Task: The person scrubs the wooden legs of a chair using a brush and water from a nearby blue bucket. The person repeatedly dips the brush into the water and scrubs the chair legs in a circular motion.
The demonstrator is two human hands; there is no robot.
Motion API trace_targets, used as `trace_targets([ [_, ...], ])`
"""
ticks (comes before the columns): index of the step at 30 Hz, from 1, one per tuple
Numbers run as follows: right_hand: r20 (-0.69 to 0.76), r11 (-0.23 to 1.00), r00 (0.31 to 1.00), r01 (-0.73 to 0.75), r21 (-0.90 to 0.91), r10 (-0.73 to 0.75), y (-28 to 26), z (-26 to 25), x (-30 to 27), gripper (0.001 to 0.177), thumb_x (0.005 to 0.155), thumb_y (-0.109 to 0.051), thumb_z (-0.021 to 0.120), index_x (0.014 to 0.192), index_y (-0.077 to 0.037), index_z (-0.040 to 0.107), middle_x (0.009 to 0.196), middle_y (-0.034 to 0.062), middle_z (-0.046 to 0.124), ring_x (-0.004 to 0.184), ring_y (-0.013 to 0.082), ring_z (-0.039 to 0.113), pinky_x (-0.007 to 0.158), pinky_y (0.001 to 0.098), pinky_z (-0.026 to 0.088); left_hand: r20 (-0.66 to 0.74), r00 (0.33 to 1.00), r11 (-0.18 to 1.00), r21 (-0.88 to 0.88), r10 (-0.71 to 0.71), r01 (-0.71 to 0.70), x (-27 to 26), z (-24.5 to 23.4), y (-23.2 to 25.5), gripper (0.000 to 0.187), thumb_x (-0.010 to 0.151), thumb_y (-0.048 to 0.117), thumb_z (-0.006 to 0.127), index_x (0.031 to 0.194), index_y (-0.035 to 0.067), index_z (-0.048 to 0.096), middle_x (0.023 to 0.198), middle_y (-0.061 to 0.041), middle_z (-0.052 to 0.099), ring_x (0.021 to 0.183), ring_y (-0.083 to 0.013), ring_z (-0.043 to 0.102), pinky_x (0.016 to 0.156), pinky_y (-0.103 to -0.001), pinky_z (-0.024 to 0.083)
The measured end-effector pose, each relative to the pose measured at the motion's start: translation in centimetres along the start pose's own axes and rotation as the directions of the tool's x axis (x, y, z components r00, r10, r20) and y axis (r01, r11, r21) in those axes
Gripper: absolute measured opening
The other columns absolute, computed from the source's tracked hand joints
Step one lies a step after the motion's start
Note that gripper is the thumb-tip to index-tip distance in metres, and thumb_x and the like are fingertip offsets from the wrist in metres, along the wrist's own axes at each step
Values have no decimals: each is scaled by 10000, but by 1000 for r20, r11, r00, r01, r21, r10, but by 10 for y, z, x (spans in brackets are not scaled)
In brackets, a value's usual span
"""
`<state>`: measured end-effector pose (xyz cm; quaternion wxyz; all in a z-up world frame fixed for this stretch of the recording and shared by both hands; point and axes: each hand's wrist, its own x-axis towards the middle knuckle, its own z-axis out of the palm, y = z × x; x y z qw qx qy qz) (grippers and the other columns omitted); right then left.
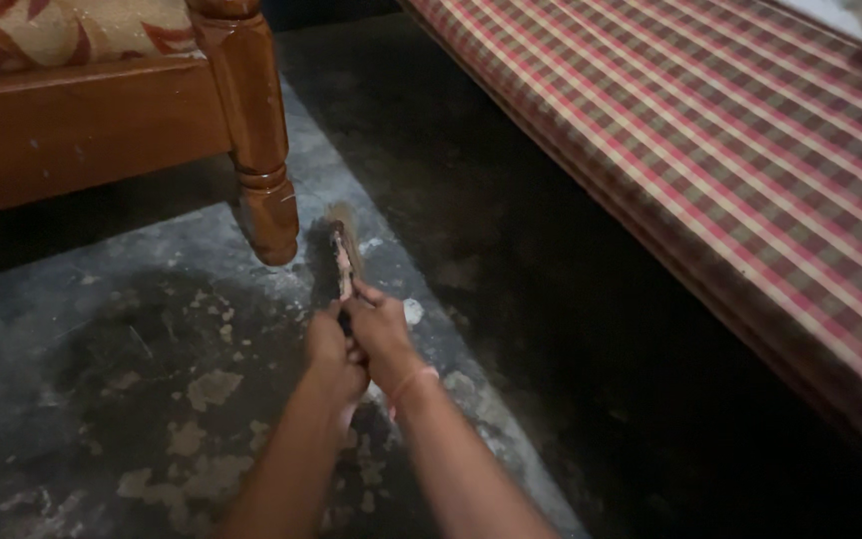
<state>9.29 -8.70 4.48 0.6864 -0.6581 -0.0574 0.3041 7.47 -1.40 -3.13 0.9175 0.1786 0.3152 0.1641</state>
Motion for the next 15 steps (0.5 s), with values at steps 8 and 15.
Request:
trace_targets([
  [8,114,995,993,30,92,-40,-1,39,43,465,938,-182,656,1402,-146,658,693,-7,616,454,85,492,375,257,390,7,993,989,81,120,-120,44,-4,57,275,1013,351,448,797,202,529,555,35,426,337,-111,289,310,-276,183],
  [15,51,999,998,22,46,-25,6,83,10,491,927,-207,679,1414,-195,621,650,28,616,398,118,478,356,287,362,-148,978,988,71,145,-136,-10,-30,83,321,1030,385,531,788,175,520,567,36,436,347,-107,305,325,-279,189],
])
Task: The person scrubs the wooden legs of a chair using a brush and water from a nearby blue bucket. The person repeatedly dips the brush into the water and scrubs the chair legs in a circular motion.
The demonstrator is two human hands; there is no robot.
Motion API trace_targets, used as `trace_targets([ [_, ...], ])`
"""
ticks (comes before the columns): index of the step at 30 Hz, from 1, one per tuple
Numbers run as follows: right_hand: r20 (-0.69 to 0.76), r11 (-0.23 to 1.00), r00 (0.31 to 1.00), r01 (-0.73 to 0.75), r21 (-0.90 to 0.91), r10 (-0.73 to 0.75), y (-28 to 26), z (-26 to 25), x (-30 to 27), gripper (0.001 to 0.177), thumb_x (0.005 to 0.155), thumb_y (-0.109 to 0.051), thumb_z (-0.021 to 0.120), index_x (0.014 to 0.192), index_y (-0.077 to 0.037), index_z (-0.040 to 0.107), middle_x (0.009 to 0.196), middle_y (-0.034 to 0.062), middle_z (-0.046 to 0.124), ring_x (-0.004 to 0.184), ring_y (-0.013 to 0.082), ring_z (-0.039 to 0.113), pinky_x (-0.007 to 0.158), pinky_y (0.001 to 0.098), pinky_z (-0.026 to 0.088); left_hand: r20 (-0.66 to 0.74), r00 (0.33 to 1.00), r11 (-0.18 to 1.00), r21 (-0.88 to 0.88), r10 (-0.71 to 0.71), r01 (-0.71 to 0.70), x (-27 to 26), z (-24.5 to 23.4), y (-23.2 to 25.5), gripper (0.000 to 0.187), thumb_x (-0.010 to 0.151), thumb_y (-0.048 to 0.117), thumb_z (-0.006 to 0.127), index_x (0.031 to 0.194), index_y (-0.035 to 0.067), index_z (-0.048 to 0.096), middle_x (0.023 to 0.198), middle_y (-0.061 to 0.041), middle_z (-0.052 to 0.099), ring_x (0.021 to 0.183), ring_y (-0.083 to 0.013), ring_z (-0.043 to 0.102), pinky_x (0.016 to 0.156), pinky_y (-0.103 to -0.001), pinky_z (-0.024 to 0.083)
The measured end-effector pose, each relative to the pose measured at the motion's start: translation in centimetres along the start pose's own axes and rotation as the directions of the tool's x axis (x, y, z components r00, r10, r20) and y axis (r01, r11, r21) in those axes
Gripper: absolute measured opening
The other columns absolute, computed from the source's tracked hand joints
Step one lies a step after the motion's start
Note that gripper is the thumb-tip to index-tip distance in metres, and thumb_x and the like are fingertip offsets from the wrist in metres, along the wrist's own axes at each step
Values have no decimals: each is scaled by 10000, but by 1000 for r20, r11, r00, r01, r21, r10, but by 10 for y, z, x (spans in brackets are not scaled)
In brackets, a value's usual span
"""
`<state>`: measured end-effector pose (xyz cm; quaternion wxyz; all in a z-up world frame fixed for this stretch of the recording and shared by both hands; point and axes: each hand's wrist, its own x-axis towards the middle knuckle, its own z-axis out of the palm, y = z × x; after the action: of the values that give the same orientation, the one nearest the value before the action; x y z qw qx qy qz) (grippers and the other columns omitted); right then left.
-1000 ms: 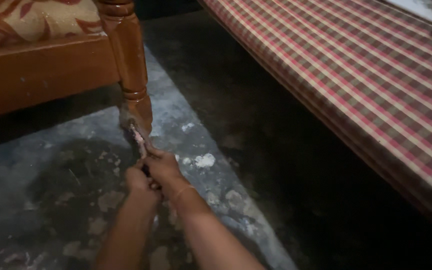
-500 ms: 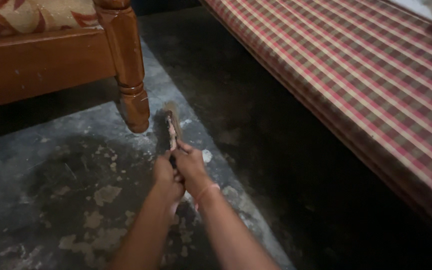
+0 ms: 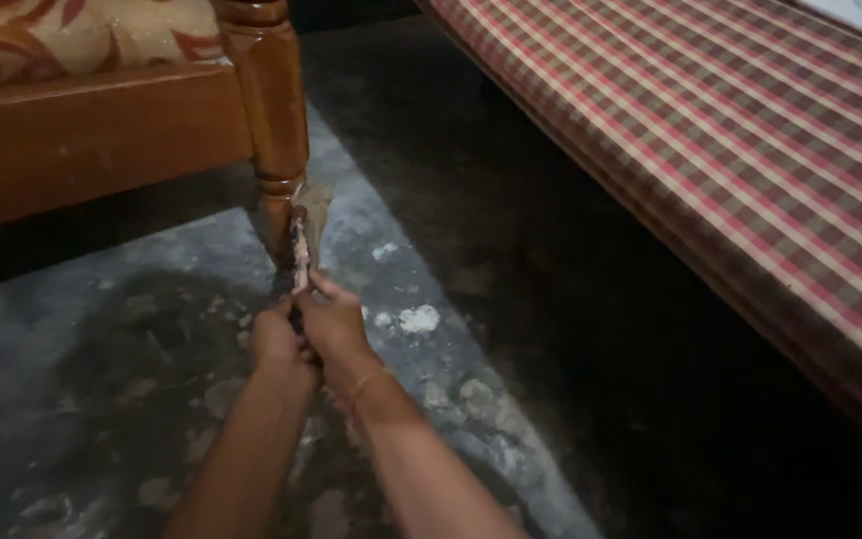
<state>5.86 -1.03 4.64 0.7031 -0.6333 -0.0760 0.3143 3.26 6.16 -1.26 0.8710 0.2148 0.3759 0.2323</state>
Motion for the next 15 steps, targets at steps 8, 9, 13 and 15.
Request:
trace_targets([
  [8,150,986,976,149,78,-160,40,30,-41,388,987,-164,647,1363,-84,702,751,7,642,508,82,527,427,272,415,17,999,998,-60,37,-35,-70,-43,18,280,1015,346,442,877,164,604,696,6,603,419,-125,410,355,-269,264],
  [9,188,961,947,237,140,-261,43,37,-44,355,1020,-140,654,1354,-33,708,826,10,672,602,71,573,499,264,457,9,999,998,-38,44,-44,-73,-47,23,260,1021,350,464,892,172,602,705,8,590,437,-126,421,369,-271,283],
  [13,99,999,994,38,-27,-35,21,52,-66,478,904,-140,662,1382,-170,658,701,10,640,427,108,475,371,280,376,-13,995,995,32,98,-97,-73,-60,39,226,1037,365,482,943,191,593,717,10,554,466,-130,422,394,-284,296],
  [15,119,996,992,49,-81,-40,6,55,-75,463,903,-152,670,1364,-145,698,695,2,632,433,92,483,372,268,384,-29,989,990,16,144,-143,-73,-59,44,240,1037,367,465,946,183,589,717,8,551,468,-129,429,394,-288,293],
])
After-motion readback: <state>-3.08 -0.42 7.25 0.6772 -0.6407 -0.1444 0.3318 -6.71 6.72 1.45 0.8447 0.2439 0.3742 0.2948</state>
